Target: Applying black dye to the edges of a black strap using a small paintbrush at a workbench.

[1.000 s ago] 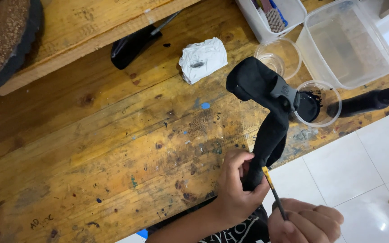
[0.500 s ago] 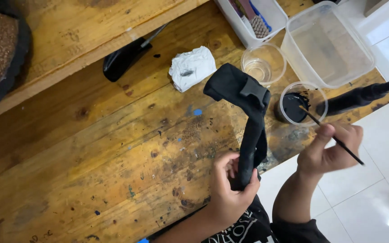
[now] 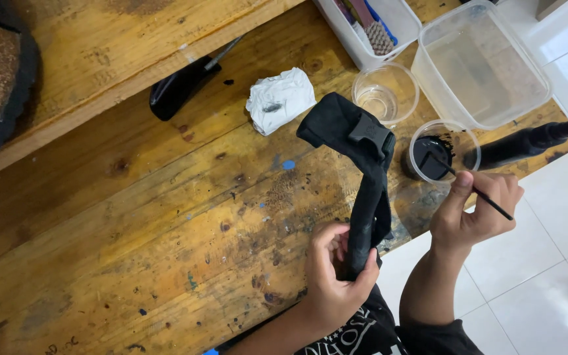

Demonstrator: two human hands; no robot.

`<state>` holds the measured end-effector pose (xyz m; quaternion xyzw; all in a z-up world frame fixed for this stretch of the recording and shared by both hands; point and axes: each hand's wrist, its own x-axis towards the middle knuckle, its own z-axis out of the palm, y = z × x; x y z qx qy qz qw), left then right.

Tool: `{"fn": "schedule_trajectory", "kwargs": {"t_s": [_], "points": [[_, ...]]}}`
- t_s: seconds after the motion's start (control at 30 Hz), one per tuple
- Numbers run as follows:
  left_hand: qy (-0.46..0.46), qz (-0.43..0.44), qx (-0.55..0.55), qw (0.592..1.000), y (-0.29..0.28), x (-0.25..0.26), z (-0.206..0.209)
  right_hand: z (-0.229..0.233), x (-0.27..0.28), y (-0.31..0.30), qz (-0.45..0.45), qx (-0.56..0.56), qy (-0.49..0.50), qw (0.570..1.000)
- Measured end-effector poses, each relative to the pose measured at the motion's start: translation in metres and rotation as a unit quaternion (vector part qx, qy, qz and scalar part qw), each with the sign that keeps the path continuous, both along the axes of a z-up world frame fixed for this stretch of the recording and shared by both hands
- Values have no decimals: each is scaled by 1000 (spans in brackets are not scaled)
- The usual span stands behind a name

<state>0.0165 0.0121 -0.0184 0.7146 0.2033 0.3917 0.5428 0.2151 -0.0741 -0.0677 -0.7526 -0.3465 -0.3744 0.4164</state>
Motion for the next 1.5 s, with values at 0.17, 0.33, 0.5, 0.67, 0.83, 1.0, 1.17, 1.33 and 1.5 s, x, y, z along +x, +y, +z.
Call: {"fn": "schedule_trajectory", "kwargs": {"t_s": [0.17,0.33,0.5,0.67,0.83,1.0,1.17,1.33,1.5], "points": [[6,0,0,1000,1,-1,1,0,-1,0,-2,0,5,1000],[-10,-8,-30,999,1,-2,2,11,-11,0,8,69,13,998],[-23,-11,-75,997,-1,-3,-2,-7,-66,-44,304,485,79,816],[-47,-33,-107,993,-5,-3,-7,21,-105,-2,60,356,-94,928],[-94,-17,-133,987,-8,-5,-7,11,-112,-6,108,348,-87,927],[-102,-28,-140,984,-7,-9,-6,13,-113,-3,120,326,-92,933],[-108,-35,-152,982,-6,-11,-4,17,-114,5,113,344,-102,927],[-131,-32,-160,978,-8,-11,-8,19,-115,4,118,357,-86,923],[-102,-37,-158,981,-8,-14,-3,23,-113,8,109,331,-89,933]]}}
